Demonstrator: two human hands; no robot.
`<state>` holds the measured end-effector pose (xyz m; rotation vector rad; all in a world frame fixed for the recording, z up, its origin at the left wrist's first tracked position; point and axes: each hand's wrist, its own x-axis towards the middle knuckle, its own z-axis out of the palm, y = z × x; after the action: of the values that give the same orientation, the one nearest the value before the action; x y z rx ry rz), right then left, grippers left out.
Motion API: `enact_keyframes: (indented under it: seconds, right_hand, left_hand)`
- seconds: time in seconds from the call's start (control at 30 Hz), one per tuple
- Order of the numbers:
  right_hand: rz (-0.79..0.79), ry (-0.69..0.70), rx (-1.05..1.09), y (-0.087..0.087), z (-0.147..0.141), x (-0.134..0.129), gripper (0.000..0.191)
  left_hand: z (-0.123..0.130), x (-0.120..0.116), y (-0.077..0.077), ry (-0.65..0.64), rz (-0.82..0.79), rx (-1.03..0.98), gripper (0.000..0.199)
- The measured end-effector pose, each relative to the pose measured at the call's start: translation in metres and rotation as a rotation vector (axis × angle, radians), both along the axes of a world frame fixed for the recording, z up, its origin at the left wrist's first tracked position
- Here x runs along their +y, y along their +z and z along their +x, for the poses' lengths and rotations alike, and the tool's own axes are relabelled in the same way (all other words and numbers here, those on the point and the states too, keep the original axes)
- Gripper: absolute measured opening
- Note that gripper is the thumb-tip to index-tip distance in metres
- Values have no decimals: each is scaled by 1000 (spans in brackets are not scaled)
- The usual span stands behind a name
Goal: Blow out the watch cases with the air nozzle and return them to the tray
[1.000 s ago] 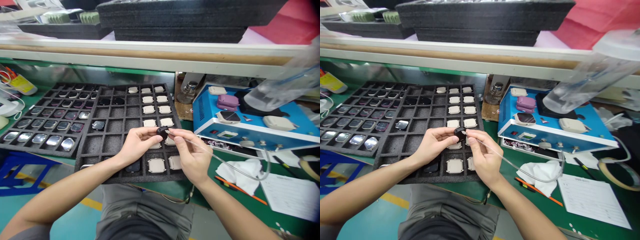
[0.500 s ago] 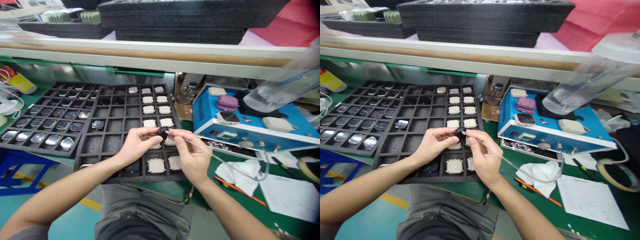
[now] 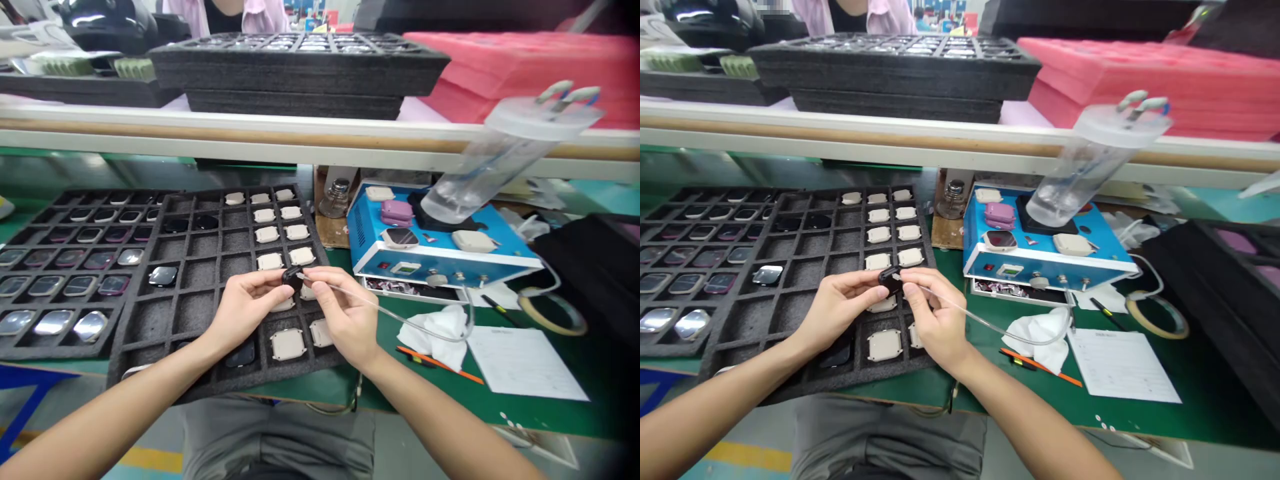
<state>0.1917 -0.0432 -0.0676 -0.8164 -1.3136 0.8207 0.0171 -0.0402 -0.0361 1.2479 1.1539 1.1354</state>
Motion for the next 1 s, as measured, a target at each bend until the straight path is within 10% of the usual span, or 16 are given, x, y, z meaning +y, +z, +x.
enact_keyframes:
  seconds: [1.0]
  right_hand:
    - [6, 4, -6, 2, 1, 1, 13]
  left_hand:
    - [-1, 1, 0, 12, 16, 84, 33]
